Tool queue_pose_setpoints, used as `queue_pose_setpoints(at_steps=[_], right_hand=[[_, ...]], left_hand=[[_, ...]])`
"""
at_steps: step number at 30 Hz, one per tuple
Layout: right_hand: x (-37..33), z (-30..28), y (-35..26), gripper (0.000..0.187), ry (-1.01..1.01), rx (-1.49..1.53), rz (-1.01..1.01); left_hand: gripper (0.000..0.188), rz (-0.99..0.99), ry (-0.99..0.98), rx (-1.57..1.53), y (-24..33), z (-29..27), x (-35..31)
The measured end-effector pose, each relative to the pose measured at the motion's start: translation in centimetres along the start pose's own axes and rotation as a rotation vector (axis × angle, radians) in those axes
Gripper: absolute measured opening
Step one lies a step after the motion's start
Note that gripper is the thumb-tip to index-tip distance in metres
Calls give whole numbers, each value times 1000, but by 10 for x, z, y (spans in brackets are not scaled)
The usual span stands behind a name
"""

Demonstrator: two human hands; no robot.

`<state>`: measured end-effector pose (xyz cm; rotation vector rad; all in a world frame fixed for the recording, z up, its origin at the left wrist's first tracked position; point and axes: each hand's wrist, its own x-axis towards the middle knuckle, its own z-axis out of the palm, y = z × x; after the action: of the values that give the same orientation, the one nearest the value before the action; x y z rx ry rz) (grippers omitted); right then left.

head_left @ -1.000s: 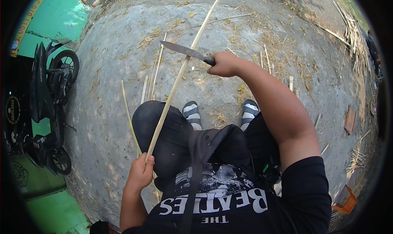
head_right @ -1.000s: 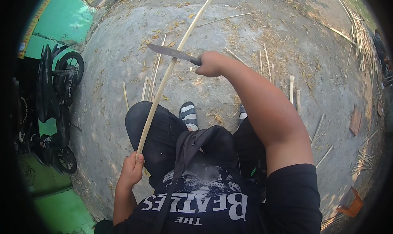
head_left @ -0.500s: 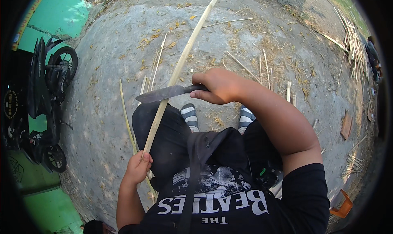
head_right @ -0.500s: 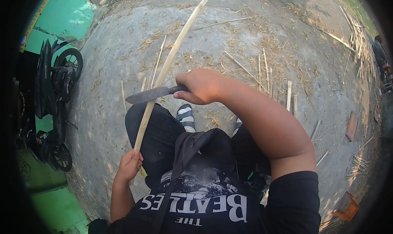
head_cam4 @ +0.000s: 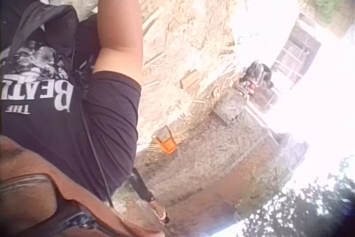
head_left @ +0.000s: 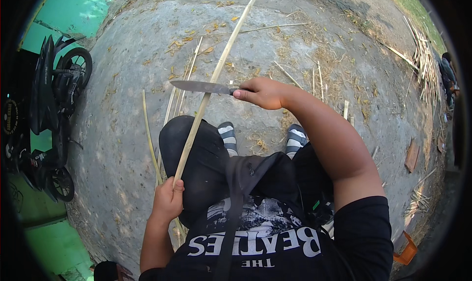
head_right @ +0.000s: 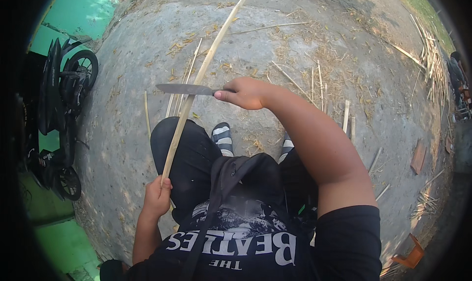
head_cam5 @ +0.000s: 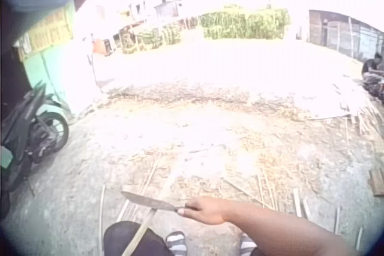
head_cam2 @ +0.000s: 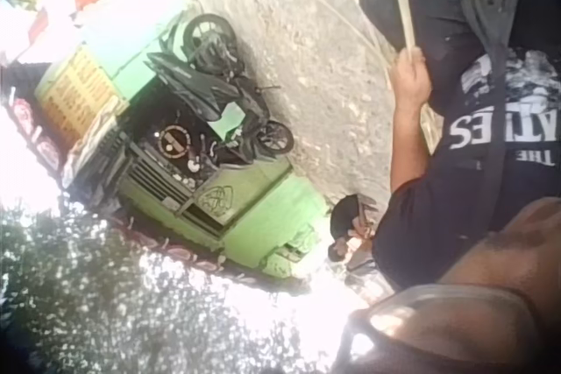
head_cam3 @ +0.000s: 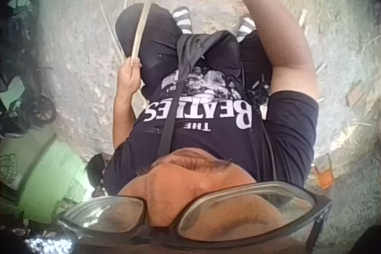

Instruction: The person shaves a bamboo strip with a knife, repeatedly drawing the blade along the length of the wood while holding it in their other hand.

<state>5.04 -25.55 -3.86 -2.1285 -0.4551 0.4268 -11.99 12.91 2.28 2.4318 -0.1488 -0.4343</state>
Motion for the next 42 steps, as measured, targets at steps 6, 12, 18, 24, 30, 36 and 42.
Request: queue_pose_setpoints(at_steps=[6,12,18,24,30,36,42], right_hand=[[5,-5,-10,79,-157,98,214],[3,-20,-5,80,-106,68,168],[5,-11,-7,82,-159,82,222],[3,-43,11,81,-24,101,355],[1,-23,-20,81,-138,15,164],[11,-28,9,82,-271,110,335],[10,-14,-4,83,-237,71,190]], left_hand=[[41,-52,-33,1,10,-6,5],[39,80,48,81,1,3,3],[38,28,15,81,6,-1,5],[38,89,67,166,6,2,3],[38,59,41,219,7,1,5],[39,86,37,196,14,-3,8],[39,49,43,207,8,-1,4]])
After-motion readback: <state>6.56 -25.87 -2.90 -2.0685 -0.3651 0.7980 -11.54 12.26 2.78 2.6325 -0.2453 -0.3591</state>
